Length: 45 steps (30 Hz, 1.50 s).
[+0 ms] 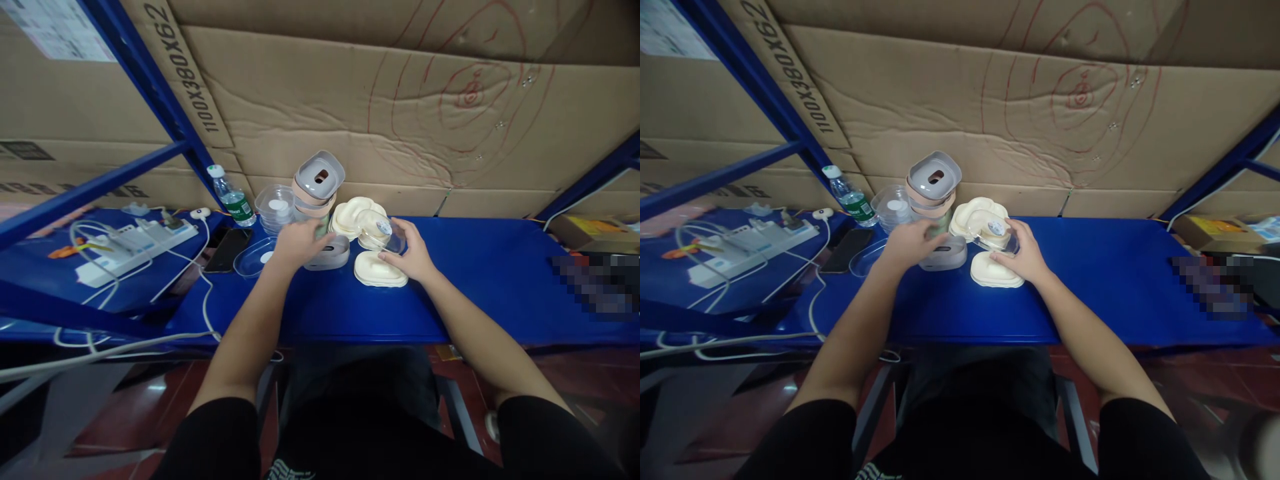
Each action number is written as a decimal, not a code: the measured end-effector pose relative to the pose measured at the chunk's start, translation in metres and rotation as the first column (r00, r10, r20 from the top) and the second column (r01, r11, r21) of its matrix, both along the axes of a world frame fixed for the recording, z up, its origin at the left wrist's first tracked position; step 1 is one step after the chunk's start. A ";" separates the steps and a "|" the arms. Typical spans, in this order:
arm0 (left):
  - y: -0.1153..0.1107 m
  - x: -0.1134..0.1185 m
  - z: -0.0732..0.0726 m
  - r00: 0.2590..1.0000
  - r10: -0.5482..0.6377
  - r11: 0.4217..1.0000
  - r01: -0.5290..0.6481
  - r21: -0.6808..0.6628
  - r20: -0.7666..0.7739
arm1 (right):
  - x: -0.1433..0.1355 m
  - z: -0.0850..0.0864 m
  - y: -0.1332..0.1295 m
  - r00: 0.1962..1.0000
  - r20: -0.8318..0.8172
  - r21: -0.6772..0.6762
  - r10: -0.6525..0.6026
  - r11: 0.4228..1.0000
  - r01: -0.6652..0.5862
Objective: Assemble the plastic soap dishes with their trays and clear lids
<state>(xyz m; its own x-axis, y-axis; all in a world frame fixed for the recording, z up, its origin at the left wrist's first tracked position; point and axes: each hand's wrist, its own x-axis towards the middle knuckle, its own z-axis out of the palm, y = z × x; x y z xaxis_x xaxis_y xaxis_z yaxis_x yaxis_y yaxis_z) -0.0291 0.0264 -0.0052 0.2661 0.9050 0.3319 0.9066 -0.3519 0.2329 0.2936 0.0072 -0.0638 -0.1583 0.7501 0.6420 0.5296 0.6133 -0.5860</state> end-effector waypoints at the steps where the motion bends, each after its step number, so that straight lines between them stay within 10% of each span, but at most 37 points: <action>1: 0.002 -0.007 0.002 0.994 0.104 0.993 -0.105 -0.050 -0.024 | 0.000 -0.001 0.000 1.000 0.007 0.007 -0.003 1.000 0.003; 7: 0.008 -0.028 0.005 0.939 0.334 0.896 -0.342 -0.284 -0.079 | -0.002 -0.004 0.000 0.999 0.038 0.029 0.020 0.999 -0.021; 14: 0.031 -0.039 -0.014 0.947 0.182 0.940 -0.088 -0.329 0.266 | 0.000 -0.005 -0.001 0.996 0.087 0.064 0.026 0.997 -0.032; 24: 0.031 -0.040 -0.009 0.776 0.348 0.865 -0.049 -0.499 0.526 | -0.003 -0.002 -0.004 0.991 0.122 0.079 0.048 0.995 -0.057; 33: 0.011 -0.031 0.012 0.837 0.405 0.912 -0.399 -0.097 0.368 | -0.007 -0.006 -0.001 0.997 0.074 -0.053 0.029 0.998 -0.025; 45: 0.001 0.003 0.005 0.912 0.166 0.985 -0.171 -0.020 0.375 | -0.009 -0.008 0.003 0.995 0.053 -0.104 0.085 0.991 -0.079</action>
<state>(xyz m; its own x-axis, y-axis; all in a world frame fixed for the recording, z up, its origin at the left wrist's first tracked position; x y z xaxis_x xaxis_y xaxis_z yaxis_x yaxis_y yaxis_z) -0.0261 0.0271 0.0000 -0.0359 0.9205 0.3890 0.8004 -0.2066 0.5627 0.2847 0.0100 -0.0717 -0.2562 0.7939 0.5514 0.5142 0.5950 -0.6177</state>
